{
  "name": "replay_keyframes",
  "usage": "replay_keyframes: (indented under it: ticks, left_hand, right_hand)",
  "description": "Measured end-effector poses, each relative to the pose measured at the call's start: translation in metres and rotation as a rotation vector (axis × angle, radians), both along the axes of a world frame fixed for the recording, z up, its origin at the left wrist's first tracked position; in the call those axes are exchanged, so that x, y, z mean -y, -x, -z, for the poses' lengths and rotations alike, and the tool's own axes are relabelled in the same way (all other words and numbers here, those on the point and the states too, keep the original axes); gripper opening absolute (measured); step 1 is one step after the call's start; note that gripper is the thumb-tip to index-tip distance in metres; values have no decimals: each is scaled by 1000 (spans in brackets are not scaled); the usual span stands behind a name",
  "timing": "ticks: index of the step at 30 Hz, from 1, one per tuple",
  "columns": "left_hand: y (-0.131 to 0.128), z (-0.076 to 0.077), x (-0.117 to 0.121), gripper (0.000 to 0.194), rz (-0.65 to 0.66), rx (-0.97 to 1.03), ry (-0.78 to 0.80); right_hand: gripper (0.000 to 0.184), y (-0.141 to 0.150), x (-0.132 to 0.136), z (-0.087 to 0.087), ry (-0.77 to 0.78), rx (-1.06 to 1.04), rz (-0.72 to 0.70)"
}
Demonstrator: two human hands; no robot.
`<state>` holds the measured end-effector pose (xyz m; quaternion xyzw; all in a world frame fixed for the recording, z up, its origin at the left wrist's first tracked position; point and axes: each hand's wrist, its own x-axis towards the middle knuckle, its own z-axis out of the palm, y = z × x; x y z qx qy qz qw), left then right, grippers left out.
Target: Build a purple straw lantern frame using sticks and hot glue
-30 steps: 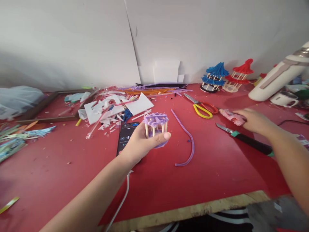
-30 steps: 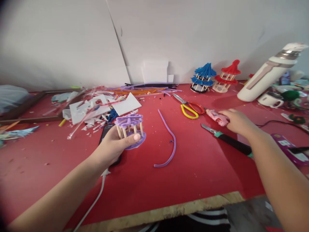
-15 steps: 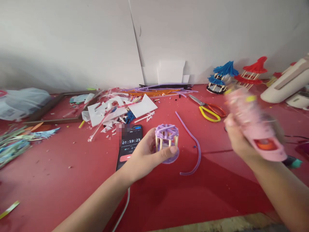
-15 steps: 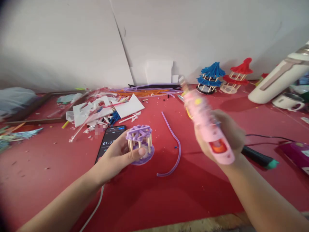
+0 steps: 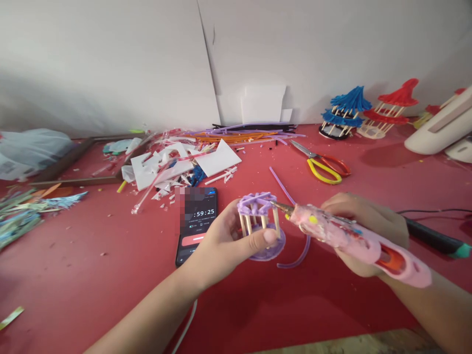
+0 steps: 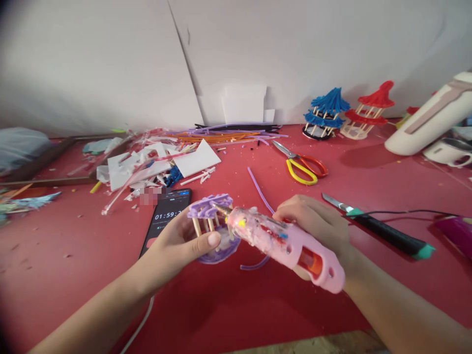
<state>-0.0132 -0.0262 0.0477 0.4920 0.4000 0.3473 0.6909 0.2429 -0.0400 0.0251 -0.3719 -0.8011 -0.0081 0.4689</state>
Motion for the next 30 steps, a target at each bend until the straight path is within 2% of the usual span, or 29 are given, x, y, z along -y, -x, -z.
replay_keyframes:
  ticks: [6,11,15,20,30]
  left_hand:
    - [-2,1,-1,47,-16,62,20]
    - [-3,1,0,43,-7,130,32]
    - [-3,-1,0,44,-32,111,-18]
    - [-2,-1,0,48,-47,79,-41]
    - [-1,-1,0,49,-49,61,-49]
  right_hand:
    - [15,6,3,-13,-66,117,-44]
    - [21,3,3,-11,-59,120,-34]
    - [20,2,4,-11,-42,127,-23]
    - [18,2,3,-10,-92,104,-35]
    - [17,-2,6,-1,-2,34,84]
